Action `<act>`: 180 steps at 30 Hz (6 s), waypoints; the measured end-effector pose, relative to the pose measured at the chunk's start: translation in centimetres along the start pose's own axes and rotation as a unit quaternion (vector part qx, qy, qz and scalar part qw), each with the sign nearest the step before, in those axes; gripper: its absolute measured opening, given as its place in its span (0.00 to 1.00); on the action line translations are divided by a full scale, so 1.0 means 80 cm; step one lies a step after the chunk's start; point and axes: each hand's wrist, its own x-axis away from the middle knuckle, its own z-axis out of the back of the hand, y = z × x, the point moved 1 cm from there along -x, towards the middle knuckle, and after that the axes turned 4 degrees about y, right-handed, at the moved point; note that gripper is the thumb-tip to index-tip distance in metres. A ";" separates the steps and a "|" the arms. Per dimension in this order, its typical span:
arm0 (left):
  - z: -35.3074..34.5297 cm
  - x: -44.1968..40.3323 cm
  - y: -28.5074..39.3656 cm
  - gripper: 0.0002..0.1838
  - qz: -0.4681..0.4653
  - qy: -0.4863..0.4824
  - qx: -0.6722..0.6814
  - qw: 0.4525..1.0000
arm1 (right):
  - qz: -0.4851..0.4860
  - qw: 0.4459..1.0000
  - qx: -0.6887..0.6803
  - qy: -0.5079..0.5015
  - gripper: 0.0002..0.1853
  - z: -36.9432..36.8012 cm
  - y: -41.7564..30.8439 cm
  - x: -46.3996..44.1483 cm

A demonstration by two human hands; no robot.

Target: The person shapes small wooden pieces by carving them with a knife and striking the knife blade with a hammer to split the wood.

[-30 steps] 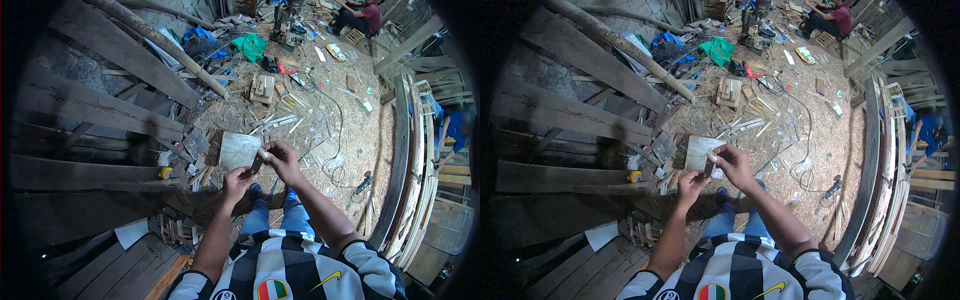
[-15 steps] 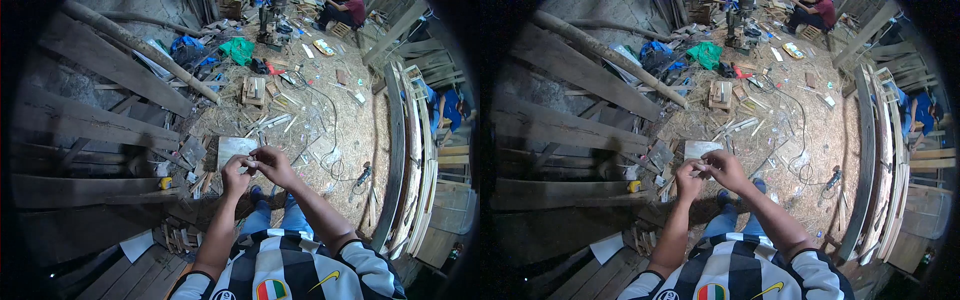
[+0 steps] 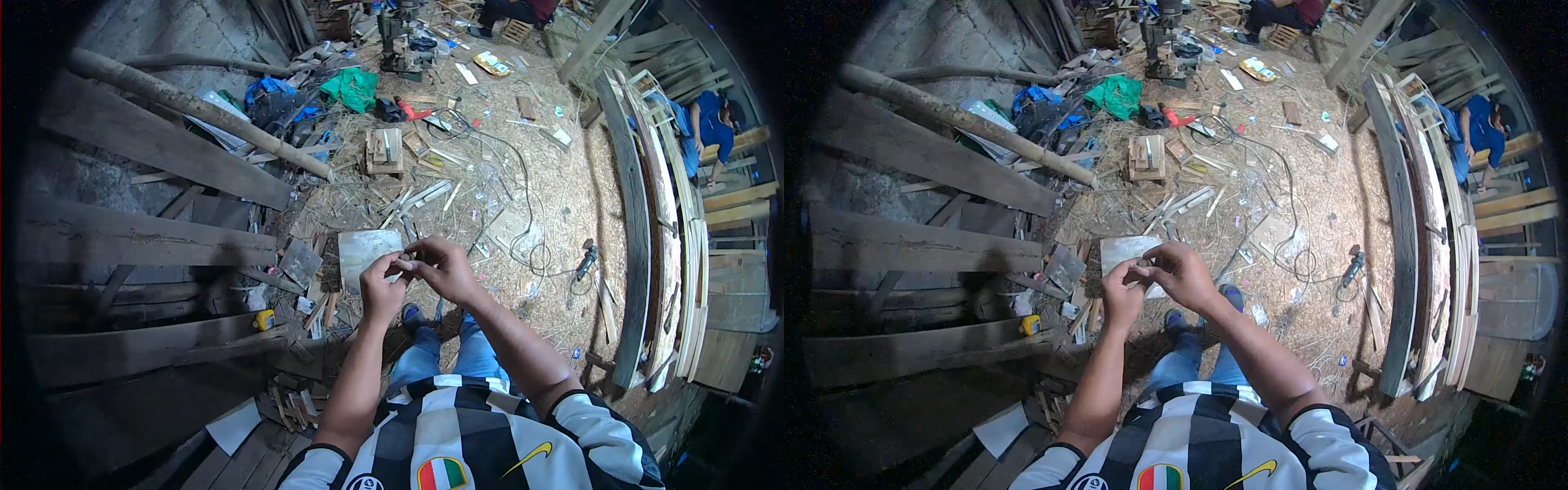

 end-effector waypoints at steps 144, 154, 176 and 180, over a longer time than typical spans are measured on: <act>-1.526 0.269 0.110 0.11 0.218 -0.410 0.112 0.879 | -0.222 0.771 0.056 0.595 0.15 1.350 0.572 0.505; -1.732 0.327 0.065 0.13 0.172 -0.400 0.098 0.895 | -0.208 0.769 0.329 0.508 0.18 1.572 0.721 0.518; -1.807 0.406 0.070 0.09 0.025 -0.378 -0.034 0.925 | -0.240 0.772 0.482 0.338 0.15 1.698 0.763 0.630; -1.795 0.430 0.082 0.10 0.029 -0.437 -0.045 0.898 | -0.350 0.772 0.313 0.429 0.18 1.651 0.689 0.705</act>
